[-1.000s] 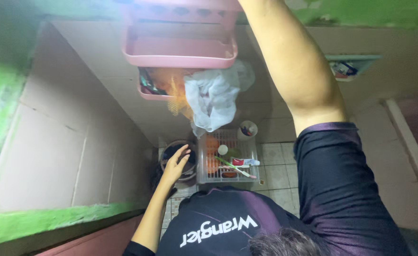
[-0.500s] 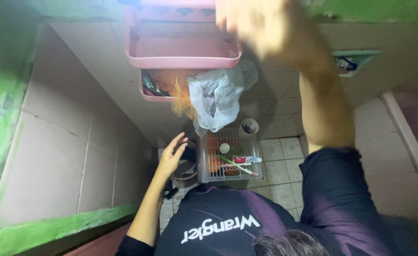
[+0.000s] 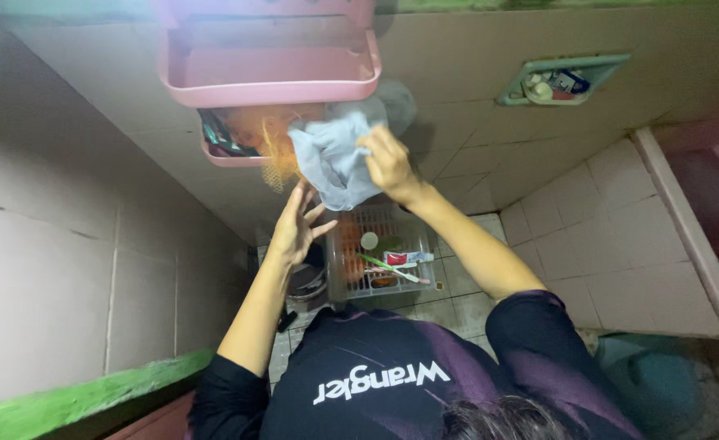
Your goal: The person repeatedly moves bathroom supplies between a wall-mounted pink shelf and a clear plastic basket on the floor. They handle items such as a loofah, a cloth, a toothbrush, and small containers, placing them into the shelf and then removing them again in a repetitive cycle.
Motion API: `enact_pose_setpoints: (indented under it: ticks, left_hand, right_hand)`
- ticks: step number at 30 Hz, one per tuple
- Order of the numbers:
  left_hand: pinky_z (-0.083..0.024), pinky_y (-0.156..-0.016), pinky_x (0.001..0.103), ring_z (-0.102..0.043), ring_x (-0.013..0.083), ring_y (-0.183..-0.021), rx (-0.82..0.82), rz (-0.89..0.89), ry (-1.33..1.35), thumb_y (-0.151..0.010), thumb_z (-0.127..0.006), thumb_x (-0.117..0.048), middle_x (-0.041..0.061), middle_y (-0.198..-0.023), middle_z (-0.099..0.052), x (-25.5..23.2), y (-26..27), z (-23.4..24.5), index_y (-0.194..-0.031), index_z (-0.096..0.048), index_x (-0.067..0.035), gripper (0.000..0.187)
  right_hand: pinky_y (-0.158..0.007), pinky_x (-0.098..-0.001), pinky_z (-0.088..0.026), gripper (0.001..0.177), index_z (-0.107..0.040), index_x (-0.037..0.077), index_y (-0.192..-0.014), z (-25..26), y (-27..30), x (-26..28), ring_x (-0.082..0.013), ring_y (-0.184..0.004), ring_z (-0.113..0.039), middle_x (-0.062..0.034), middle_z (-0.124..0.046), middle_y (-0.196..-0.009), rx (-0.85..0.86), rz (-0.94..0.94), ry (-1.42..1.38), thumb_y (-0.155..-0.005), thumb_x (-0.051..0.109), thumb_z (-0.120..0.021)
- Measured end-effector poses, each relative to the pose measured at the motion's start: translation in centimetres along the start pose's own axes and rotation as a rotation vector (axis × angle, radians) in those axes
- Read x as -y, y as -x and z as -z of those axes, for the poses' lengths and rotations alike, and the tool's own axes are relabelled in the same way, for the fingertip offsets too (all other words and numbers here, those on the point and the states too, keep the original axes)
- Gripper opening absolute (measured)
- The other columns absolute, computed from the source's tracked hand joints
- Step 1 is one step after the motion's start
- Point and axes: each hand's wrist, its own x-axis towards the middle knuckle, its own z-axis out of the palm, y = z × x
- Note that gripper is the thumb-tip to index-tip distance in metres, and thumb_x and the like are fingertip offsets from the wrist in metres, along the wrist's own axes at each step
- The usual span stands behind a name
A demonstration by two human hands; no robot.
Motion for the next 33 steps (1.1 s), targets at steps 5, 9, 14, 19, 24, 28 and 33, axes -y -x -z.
enact_pose_setpoints:
  ticks: [5, 9, 14, 19, 24, 28, 33]
  left_hand:
    - [-0.051, -0.1, 0.057, -0.049, 0.0369, -0.136, 0.063, 0.026, 0.287, -0.094, -0.053, -0.058, 0.014, -0.154, -0.042, 0.7, -1.8, -1.8, -0.159, -0.027, -0.01, 0.085]
    - [-0.054, -0.101, 0.044, -0.061, 0.0278, -0.123, -0.016, -0.107, 0.12, -0.093, -0.068, -0.027, 0.014, -0.138, -0.058, 3.1, -3.0, -1.6, -0.146, -0.045, -0.003, 0.063]
    - [-0.053, -0.09, 0.036, -0.066, 0.023, -0.103, -0.202, -0.356, -0.615, -0.097, -0.065, -0.006, 0.015, -0.116, -0.072, 5.6, -2.4, -1.5, -0.125, -0.066, 0.002, 0.029]
    - [-0.05, -0.102, 0.036, -0.067, 0.03, -0.117, -0.092, -0.713, -0.919, -0.089, -0.055, 0.003, 0.018, -0.126, -0.066, 5.2, 1.3, -3.7, -0.125, -0.064, 0.003, 0.037]
    - [-0.05, -0.104, 0.039, -0.065, 0.039, -0.118, -0.039, -0.772, -1.091, -0.085, -0.057, 0.002, 0.021, -0.127, -0.065, 2.8, 3.4, -6.5, -0.124, -0.065, 0.001, 0.039]
    - [-0.052, -0.093, 0.041, -0.065, 0.0404, -0.111, -0.023, -0.696, -1.158, -0.083, -0.063, -0.004, 0.024, -0.128, -0.064, 1.3, 4.4, -7.6, -0.132, -0.06, 0.002, 0.049]
    - [-0.052, -0.097, 0.038, -0.069, 0.0312, -0.112, -0.157, -0.668, -1.104, -0.094, -0.069, -0.014, 0.021, -0.123, -0.07, -0.3, 6.0, -7.7, -0.132, -0.063, 0.0, 0.041]
  right_hand:
    - [-0.088, -0.0433, -0.057, 0.03, -0.065, 0.002, -0.107, -0.9, 6.2, 1.5, -0.0334, -0.099, -0.067, -0.0152, -0.065, -0.106, 0.137, 0.44, 0.03, -0.077, 0.0, -0.062]
    - [-0.081, -0.0427, -0.055, 0.016, -0.065, 0.006, -0.109, -1.0, 10.6, 4.0, -0.0283, -0.097, -0.068, -0.0112, -0.064, -0.104, 0.67, 0.212, -0.063, -0.094, 0.009, -0.07]
    - [-0.088, -0.0419, -0.057, 0.035, -0.063, 0.008, -0.127, 2.0, 12.7, 4.3, -0.0306, -0.101, -0.068, -0.0118, -0.063, -0.111, 0.349, -0.18, -0.298, -0.092, 0.008, -0.069]
    - [-0.09, -0.0445, -0.057, 0.081, -0.033, 0.007, -0.155, 3.4, 13.3, 3.7, -0.0392, -0.107, -0.064, -0.0231, -0.037, -0.15, 0.328, -0.38, -0.297, -0.086, 0.017, -0.074]
    - [-0.096, -0.0475, -0.056, 0.096, -0.026, 0.007, -0.157, 0.8, 12.2, 3.2, -0.0497, -0.123, -0.056, -0.0299, -0.013, -0.166, 0.359, -0.22, -0.216, -0.076, 0.016, -0.078]
    - [-0.095, -0.0465, -0.054, 0.075, -0.038, 0.003, -0.148, -1.5, 10.1, 2.8, -0.0458, -0.118, -0.061, -0.0276, -0.04, -0.152, 0.332, -0.132, -0.171, -0.083, 0.015, -0.073]
    - [-0.096, -0.0394, -0.056, 0.034, -0.065, 0.004, -0.122, -0.3, 8.4, 2.3, -0.0347, -0.109, -0.069, -0.0163, -0.068, -0.114, 0.205, -0.164, -0.355, -0.089, 0.0, -0.06]
